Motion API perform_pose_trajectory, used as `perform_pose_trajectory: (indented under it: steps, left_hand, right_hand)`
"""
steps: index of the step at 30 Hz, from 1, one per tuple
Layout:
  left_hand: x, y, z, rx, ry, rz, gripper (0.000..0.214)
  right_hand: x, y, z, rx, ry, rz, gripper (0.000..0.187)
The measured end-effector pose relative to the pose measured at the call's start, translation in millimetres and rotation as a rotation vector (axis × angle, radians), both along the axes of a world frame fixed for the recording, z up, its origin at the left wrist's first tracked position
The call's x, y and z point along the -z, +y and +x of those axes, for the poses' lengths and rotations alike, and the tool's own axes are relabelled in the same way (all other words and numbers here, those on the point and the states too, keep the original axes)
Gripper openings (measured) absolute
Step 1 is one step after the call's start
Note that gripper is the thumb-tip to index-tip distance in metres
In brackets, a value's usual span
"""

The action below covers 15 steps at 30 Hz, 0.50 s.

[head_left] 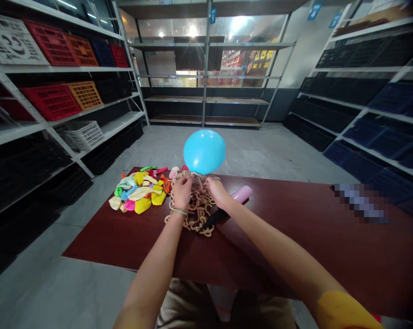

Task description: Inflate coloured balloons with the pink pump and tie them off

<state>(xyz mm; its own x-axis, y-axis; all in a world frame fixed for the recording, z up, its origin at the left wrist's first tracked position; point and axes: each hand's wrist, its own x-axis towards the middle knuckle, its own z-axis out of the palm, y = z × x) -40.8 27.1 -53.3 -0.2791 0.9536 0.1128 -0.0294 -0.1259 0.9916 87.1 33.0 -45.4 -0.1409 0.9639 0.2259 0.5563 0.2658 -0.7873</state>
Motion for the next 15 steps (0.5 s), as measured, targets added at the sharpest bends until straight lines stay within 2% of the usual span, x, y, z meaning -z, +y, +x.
perform_pose_trajectory:
  steps: [5,8,12,15]
  left_hand:
    - [1.0,2,-5,-0.057,0.086,0.005,0.033]
    - [1.6,3,-6,-0.067,0.076,0.025,0.033]
    - [0.1,3,-5,-0.014,-0.021,0.011,0.033]
    - [-2.2,2,-4,-0.008,-0.011,0.023,0.030]
  right_hand:
    - [-9.4,-3,5,0.097,0.126,-0.070,0.031]
    - [-18.2,-8,17,0.167,0.130,-0.038,0.027]
    - [-28.2,-19,32,0.223,-0.107,0.139,0.026]
    - [-31.1,-26,36,0.201,-0.307,0.192,0.028]
